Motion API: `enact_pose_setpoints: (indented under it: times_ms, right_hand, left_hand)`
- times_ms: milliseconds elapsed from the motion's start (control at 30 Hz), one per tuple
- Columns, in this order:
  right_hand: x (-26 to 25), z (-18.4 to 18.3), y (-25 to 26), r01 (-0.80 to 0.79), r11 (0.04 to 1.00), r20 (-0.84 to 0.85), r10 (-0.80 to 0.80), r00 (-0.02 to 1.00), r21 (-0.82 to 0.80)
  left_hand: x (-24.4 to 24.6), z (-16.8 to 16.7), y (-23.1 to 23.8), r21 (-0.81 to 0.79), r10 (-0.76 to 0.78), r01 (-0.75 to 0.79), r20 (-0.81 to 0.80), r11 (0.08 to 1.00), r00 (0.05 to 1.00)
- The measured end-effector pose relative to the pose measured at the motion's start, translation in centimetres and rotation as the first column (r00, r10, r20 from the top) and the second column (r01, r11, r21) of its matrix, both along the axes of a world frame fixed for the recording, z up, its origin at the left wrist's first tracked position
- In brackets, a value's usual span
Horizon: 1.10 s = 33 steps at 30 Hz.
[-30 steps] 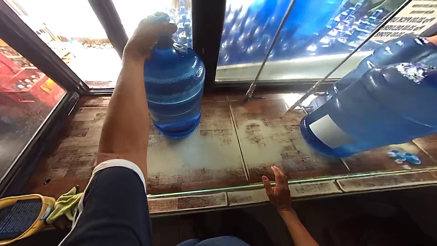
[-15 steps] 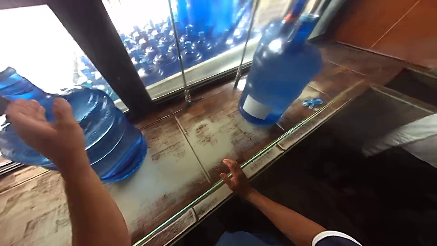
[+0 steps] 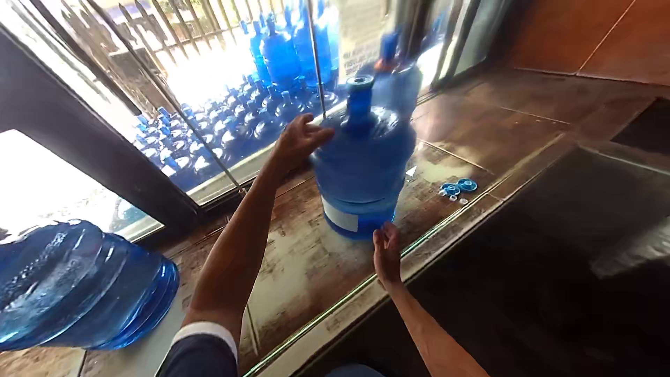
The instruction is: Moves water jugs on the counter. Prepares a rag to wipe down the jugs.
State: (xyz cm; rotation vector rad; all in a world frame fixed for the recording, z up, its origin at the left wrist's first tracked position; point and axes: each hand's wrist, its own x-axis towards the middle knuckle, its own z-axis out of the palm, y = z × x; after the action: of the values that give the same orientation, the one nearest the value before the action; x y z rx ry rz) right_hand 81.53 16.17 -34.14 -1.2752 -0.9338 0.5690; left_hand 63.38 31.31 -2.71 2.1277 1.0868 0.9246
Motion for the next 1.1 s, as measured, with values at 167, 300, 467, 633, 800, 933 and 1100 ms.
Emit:
enact_pose_setpoints:
  times_ms: [167, 300, 467, 633, 800, 933, 1100]
  right_hand:
    - [4.9, 1.2, 5.2, 0.092, 0.995, -0.011, -0.092, 0.996, 0.028]
    - [4.3, 0.7, 6.6, -0.026, 1.0, -0.066, 0.027, 0.997, 0.01]
    - [2.8, -0.2, 7.9, 0.014, 0.997, -0.156, -0.003, 0.988, 0.072]
    - [2.1, 2.7, 7.2, -0.096, 0.992, -0.231, 0.114, 0.966, 0.086]
    - [-1.8, 3.1, 7.7, -0.348, 0.924, -0.365, 0.382, 0.849, 0.158]
    - [-7.6, 2.9, 5.3, -0.408, 0.909, -0.447, 0.401, 0.8, 0.087]
    - [-15.0, 2.5, 1.8, -0.624, 0.782, -0.402, 0.566, 0.719, -0.015]
  left_hand:
    - [8.5, 3.1, 7.3, -0.073, -0.262, 0.277, 0.168, 0.958, 0.95]
    - [11.4, 0.7, 9.2, -0.062, -0.332, 0.375, 0.348, 0.925, 0.877]
    - [11.4, 0.7, 6.2, -0.067, -0.176, 0.22, 0.395, 0.973, 0.902]
    - [9.3, 0.5, 1.2, 0.155, -0.076, -0.003, 0.501, 0.988, 0.862]
    - [2.1, -0.6, -1.8, 0.228, 0.149, -0.299, 0.508, 0.927, 0.849]
    - [-4.8, -0.4, -5.9, 0.038, 0.337, -0.362, 0.282, 0.931, 0.898]
    - [-15.1, 0.4, -13.5, 0.122, 0.371, -0.417, 0.281, 0.901, 0.885]
